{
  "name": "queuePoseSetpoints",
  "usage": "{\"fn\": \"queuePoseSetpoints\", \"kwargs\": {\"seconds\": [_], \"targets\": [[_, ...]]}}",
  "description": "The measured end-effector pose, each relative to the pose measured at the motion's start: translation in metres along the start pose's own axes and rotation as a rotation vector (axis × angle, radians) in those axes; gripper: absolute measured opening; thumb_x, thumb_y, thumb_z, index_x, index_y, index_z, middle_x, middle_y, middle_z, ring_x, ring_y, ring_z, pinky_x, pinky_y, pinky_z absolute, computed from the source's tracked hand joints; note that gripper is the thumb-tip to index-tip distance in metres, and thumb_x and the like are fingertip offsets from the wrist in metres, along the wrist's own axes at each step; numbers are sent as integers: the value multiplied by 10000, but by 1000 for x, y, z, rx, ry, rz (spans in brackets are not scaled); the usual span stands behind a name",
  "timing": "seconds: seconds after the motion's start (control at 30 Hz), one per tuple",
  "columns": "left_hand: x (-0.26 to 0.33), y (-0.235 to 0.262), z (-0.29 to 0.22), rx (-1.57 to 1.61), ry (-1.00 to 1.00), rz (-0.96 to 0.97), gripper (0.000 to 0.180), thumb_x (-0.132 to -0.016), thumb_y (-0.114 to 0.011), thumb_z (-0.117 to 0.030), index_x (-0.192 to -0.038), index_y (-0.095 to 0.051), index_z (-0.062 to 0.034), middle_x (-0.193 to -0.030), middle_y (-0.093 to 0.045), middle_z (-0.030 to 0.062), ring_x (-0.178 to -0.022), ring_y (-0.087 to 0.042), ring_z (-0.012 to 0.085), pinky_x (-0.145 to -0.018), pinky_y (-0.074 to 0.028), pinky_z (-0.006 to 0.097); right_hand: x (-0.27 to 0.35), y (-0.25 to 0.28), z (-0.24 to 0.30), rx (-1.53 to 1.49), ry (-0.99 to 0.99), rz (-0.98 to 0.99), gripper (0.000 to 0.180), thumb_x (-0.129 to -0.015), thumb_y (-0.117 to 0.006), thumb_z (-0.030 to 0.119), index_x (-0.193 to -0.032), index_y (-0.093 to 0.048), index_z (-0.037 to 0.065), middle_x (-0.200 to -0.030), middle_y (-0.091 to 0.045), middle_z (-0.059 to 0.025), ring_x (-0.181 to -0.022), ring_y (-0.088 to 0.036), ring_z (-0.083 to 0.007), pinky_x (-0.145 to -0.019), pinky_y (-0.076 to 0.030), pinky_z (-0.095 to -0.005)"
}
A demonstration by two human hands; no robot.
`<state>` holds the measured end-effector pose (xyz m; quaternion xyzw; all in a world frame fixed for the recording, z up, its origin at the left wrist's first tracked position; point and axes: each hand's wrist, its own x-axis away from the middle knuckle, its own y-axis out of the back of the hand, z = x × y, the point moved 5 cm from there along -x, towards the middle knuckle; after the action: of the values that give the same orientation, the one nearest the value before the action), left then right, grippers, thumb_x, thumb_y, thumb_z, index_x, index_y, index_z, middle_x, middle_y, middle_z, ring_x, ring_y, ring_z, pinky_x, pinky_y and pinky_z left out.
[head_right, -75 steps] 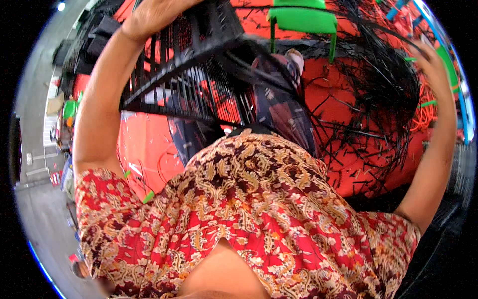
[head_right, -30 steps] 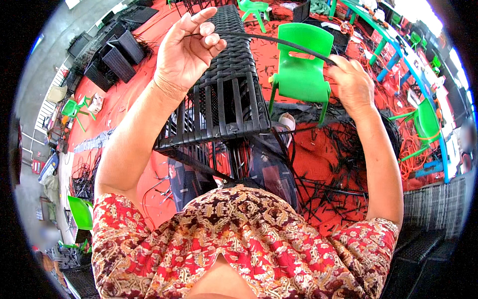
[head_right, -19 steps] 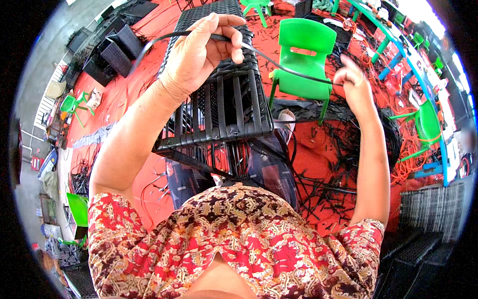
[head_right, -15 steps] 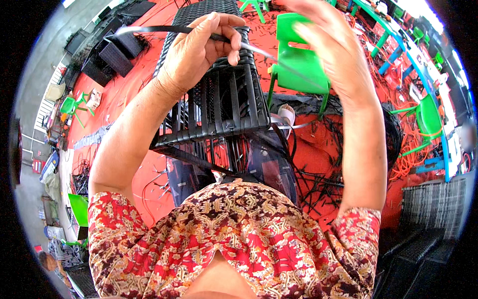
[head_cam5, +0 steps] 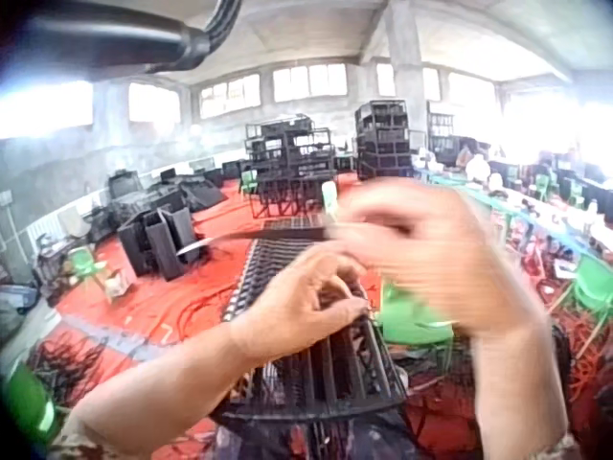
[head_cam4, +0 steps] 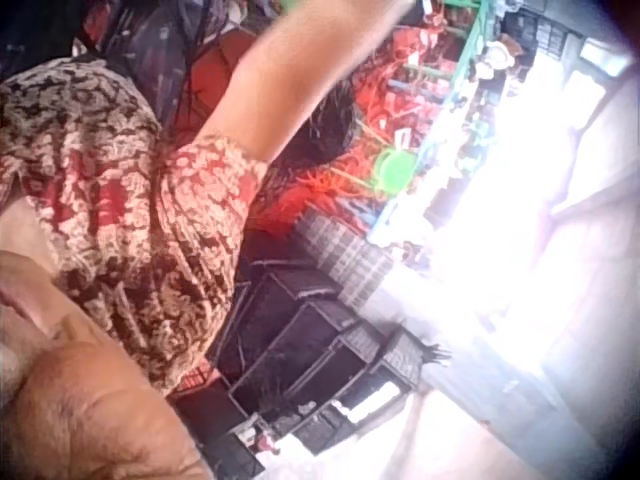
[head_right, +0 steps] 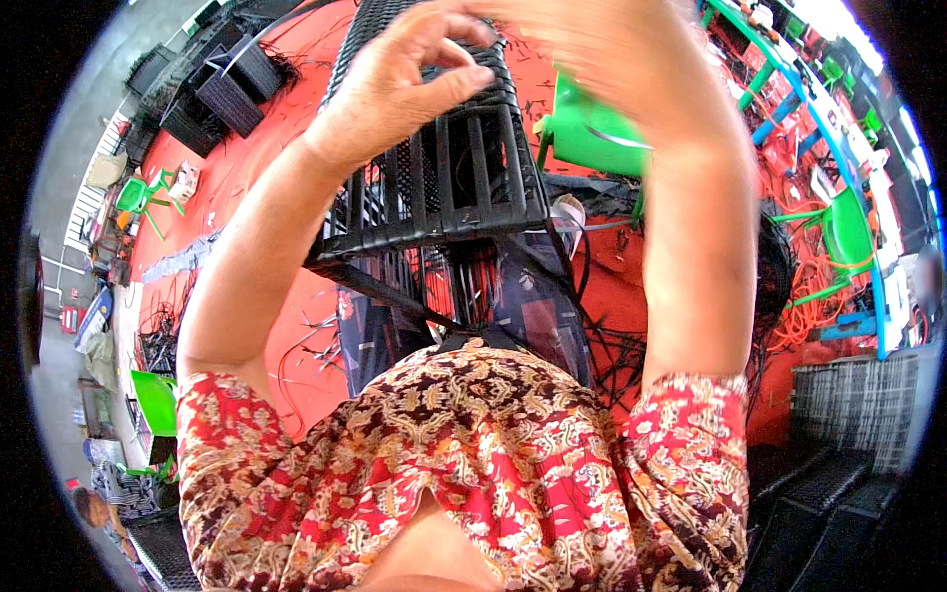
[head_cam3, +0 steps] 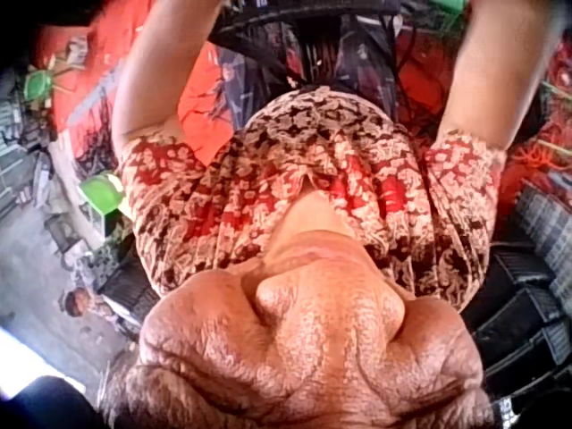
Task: The person weaves black plastic strips onto a metal furniture frame by hand, pulling the strips through the slats and securing them one by one.
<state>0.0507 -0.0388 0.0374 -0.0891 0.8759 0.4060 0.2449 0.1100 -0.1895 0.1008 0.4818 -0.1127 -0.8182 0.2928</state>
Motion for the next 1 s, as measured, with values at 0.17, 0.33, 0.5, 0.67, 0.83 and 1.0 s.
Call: {"fn": "queuePoseSetpoints", "kwargs": {"seconds": [0.17, 0.33, 0.5, 0.67, 0.83, 1.0], "targets": [[29, 7, -8, -344, -221, -18, 126, -777, -686, -175, -806, -666, -54, -1232, -526, 101, -1123, -500, 226, -958, -384, 348, 84, 34, -44, -108, -159, -236, 99, -845, -640, 114, -823, -612, 21, -720, -525, 43, -639, -430, -25, -589, -331, -180], [41, -12, -14, -506, -219, 65, 100, -770, -645, -213, -756, -678, -120, -1326, -482, 66, -1191, -459, 253, -1041, -238, 448, 108, 36, -50, -391, -414, -371, 131, -831, -607, 72, -714, -549, 57, -623, -408, 87, -570, -307, 0, -526, -228, -179], [40, -28, -20, -717, -200, 119, 191, -820, -523, -209, -729, -634, -84, -1391, -410, 117, -1279, -378, 275, -1058, -179, 507, 109, 41, -63, -521, -381, -336, 115, -824, -581, 78, -714, -555, 57, -604, -383, 93, -527, -287, -4, -491, -207, -190], [43, -27, -16, -675, -67, 140, 241, -860, -503, -253, -965, -664, -106, -1413, -357, 179, -1296, -353, 307, -1065, -180, 524, 110, 28, -80, -530, -438, -297, 101, -823, -600, 83, -733, -569, 52, -634, -420, 89, -565, -317, -2, -523, -235, -183], [52, -20, -16, -638, -90, 109, 300, -876, -542, -310, -1044, -661, -91, -1397, -391, 173, -1280, -373, 326, -1071, -182, 511, 108, 16, -76, -413, -365, -164, 126, -833, -627, 86, -729, -566, 51, -679, -438, 95, -606, -340, -6, -553, -267, -171], [44, -15, -11, -339, -18, 122, 204, -826, -648, -224, -940, -694, -62, -1367, -443, 148, -1241, -433, 264, -1024, -301, 391, 111, -1, -86, -295, -344, -77, 160, -846, -660, 111, -747, -565, 28, -670, -432, 88, -612, -349, -10, -548, -287, -176]]}}
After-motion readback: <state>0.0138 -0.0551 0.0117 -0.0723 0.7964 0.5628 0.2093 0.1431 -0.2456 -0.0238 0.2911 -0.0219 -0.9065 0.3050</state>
